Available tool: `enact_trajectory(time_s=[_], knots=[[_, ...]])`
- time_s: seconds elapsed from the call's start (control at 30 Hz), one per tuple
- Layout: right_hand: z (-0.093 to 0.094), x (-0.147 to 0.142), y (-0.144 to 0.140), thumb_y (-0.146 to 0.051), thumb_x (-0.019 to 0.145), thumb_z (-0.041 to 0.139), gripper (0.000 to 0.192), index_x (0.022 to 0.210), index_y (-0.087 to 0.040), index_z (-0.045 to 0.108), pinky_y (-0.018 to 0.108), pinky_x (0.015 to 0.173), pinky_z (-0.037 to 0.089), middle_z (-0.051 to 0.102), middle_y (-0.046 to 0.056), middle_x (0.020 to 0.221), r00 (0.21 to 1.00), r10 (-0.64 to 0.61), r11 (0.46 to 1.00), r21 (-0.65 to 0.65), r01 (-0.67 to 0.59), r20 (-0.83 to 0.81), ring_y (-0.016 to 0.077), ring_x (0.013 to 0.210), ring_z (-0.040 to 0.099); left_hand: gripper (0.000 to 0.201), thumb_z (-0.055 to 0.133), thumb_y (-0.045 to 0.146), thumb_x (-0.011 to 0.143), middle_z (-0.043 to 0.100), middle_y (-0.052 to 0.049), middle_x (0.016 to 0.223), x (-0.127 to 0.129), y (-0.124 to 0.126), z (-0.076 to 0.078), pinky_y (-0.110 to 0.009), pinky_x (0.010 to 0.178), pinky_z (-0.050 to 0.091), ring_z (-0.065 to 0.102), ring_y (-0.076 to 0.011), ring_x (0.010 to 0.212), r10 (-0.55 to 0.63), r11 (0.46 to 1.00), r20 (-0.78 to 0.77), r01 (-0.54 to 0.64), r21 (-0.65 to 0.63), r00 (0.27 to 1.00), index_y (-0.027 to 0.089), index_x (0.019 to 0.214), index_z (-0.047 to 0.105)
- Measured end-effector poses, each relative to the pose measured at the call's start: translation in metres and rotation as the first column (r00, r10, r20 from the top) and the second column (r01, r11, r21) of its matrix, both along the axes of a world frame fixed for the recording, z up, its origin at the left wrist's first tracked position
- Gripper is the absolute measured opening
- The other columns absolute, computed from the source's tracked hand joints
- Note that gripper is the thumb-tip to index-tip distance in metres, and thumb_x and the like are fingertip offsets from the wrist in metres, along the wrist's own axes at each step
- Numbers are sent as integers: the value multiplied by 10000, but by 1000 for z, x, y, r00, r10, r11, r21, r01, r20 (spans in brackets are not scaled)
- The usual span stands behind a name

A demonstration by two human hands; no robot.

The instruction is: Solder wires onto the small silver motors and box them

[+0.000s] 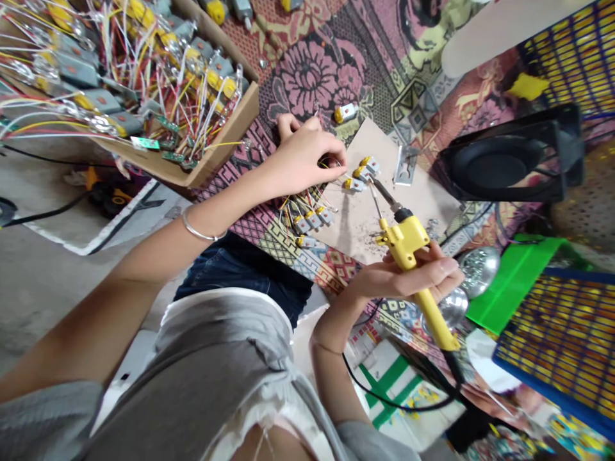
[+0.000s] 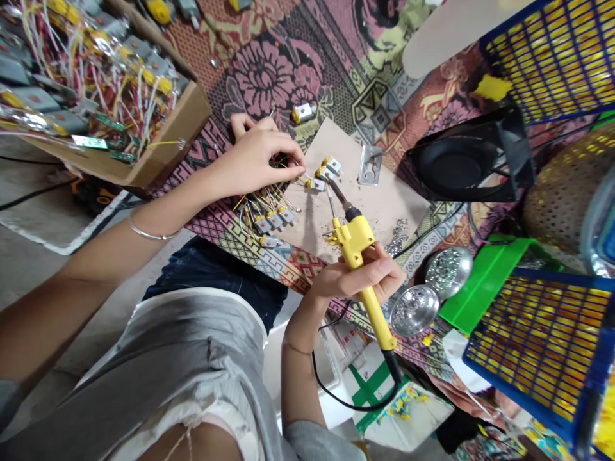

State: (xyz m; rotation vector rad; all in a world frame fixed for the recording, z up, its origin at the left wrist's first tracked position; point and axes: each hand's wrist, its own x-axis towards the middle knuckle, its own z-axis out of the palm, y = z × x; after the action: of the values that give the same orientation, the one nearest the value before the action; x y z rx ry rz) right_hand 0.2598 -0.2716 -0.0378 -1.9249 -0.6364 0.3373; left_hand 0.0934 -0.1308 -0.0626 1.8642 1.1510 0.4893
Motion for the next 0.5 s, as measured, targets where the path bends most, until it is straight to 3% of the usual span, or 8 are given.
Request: enact_trajectory(time_s=[0.13, 0.2, 0.27, 0.33, 0.4, 0.5], knots=[[2, 11, 3, -559, 927, 636, 321, 910, -245, 573, 278, 509, 484, 450, -3, 814, 999, -42, 999, 21, 42, 2, 140, 718, 603, 142, 660, 340, 1034, 738, -96, 1182, -5, -2, 4, -559, 1133, 331, 565, -326, 1274, -14, 1000, 3, 14, 22, 1000, 237, 1053, 756], [1, 14, 6, -552, 961, 569, 312, 901, -247, 543, 269, 501, 463, 426, -10, 796, 993, -106, 988, 115, 100, 46, 123, 680, 571, 185, 613, 362, 1060, 715, -87, 1268, -10, -5, 9, -565, 1165, 293, 551, -319, 1283, -7, 998, -21, 8, 67, 1000, 255, 1149, 734], [-3, 13, 11, -503, 999, 472, 284, 874, -249, 503, 256, 486, 417, 394, -21, 761, 961, -262, 929, 294, 226, 91, 97, 614, 505, 233, 559, 394, 1082, 695, -67, 1331, -17, -8, 15, -574, 1191, 250, 509, -321, 1321, 8, 992, -64, 0, 125, 998, 283, 1222, 709], [-7, 12, 15, -442, 1001, 430, 250, 846, -251, 479, 249, 461, 351, 362, -37, 715, 911, -407, 832, 440, 339, 69, 79, 548, 425, 250, 525, 412, 1092, 688, -49, 1362, -24, -11, 22, -575, 1204, 231, 468, -328, 1363, 10, 984, -107, 9, 178, 994, 305, 1235, 702], [-10, 13, 17, -432, 991, 444, 233, 842, -255, 471, 244, 447, 327, 361, -45, 696, 908, -418, 803, 477, 358, 23, 79, 527, 410, 238, 524, 391, 1089, 696, -47, 1358, -27, -13, 27, -578, 1212, 228, 462, -335, 1377, -5, 976, -145, 37, 215, 989, 310, 1217, 707], [-14, 17, 16, -496, 989, 459, 262, 867, -265, 463, 234, 431, 334, 383, -42, 728, 926, -377, 810, 482, 334, -8, 87, 538, 435, 229, 537, 319, 1075, 706, -67, 1338, -22, -16, 30, -607, 1222, 206, 480, -348, 1377, -52, 962, -187, 100, 255, 981, 287, 1206, 721]])
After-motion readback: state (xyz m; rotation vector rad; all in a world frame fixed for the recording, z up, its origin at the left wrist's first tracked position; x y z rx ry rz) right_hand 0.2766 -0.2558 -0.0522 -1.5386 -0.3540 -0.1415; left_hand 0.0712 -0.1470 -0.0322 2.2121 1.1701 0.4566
